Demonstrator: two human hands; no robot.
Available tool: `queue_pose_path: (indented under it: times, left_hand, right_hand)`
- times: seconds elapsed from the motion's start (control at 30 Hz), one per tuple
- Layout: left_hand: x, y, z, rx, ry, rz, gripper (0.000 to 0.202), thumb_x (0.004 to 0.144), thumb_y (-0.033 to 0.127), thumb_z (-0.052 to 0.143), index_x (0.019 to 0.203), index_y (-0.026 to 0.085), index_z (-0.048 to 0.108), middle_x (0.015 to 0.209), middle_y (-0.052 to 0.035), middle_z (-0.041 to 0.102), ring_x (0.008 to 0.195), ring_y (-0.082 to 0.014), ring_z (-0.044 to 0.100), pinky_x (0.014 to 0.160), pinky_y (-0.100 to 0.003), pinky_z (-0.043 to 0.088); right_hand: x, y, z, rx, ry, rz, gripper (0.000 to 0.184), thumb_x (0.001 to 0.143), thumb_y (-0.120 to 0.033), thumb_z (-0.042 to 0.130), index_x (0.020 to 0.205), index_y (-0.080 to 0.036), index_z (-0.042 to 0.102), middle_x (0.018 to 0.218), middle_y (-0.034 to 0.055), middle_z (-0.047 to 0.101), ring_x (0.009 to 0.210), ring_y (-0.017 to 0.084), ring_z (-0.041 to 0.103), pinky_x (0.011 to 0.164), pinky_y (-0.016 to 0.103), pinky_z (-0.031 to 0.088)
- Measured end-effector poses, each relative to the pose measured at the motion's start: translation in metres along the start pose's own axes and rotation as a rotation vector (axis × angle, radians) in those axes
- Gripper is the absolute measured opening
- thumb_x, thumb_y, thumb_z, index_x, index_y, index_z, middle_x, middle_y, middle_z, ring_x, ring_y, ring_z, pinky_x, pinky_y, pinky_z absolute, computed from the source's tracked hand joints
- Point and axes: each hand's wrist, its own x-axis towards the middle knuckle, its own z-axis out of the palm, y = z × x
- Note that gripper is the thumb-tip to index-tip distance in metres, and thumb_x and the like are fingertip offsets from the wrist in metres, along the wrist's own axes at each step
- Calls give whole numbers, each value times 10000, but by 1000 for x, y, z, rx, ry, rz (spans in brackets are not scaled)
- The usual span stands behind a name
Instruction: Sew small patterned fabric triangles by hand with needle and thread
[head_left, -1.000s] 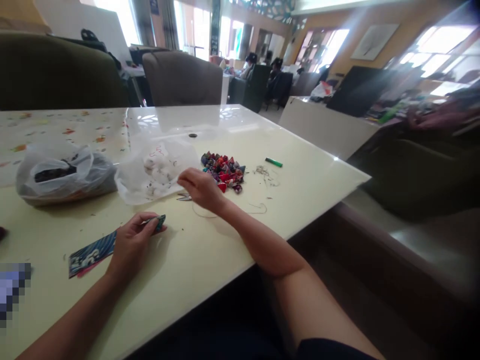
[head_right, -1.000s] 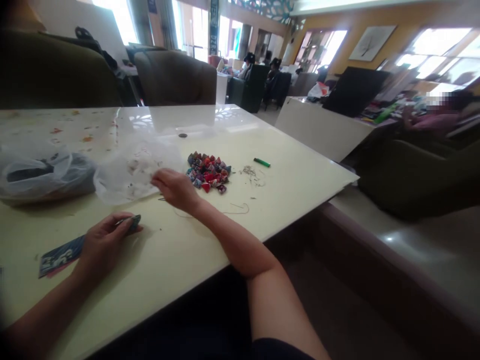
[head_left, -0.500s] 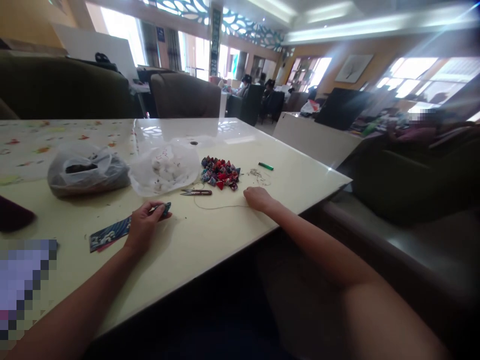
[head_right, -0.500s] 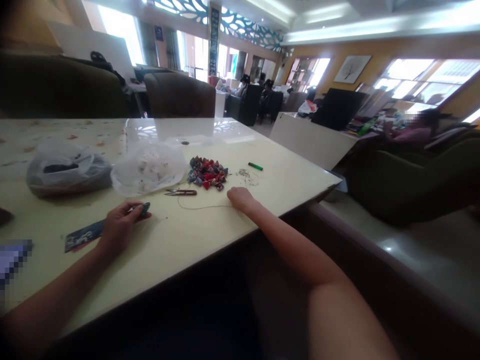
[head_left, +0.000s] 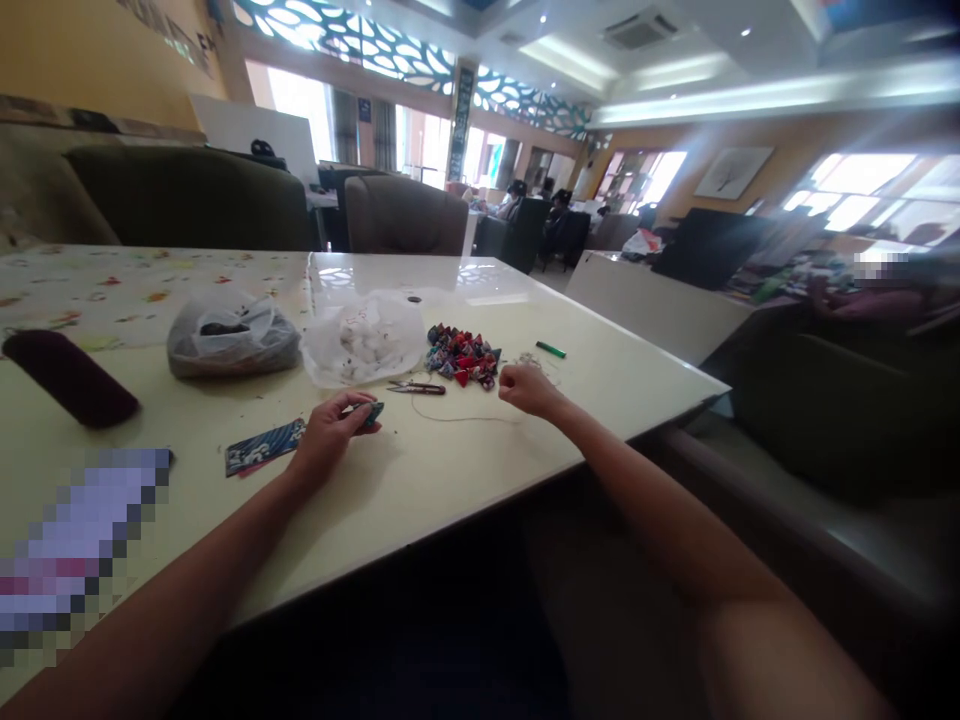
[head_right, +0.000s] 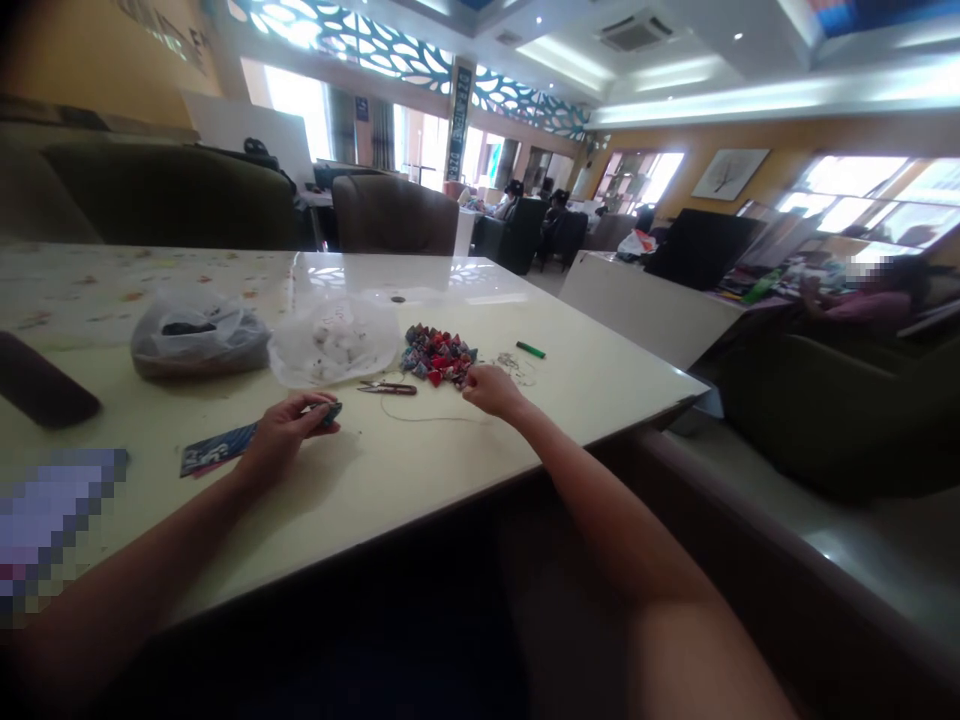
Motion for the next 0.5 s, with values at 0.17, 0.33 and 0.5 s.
queue_pose_path:
  times: [0.17,0.33,0.5]
  left_hand:
    - [-31,35,22,-73,-321,-28,291,754,418,808,811,150,709,1471,-152,557,691,-126,689,744,-341,606]
    - [-57,49,47,-120,-604,-157,261,758,407,804,778,161,720,1210,-140,703,689,-159,682,736,-360,607]
    - [-58,44,40,-83,-652,-234,244,735,402,819,808,179,753,800,-59,679,665,-175,653,712,-346,602]
  right_hand:
    - [-41,-51,-12,308,306,-204,162,898,-141,420,896,-163,581,1024,71,666,915,142,615,771,253,468]
    - [-66,-102,-1,1173,436,-517,72,782,-190,585,722,-189,545,935,50,689,879,160,620,719,277,455]
    - [-75,-75,-4,1856,220,-198,226,752,-301,649,794,-227,441,743,-25,623,566,94,534,482,210,338]
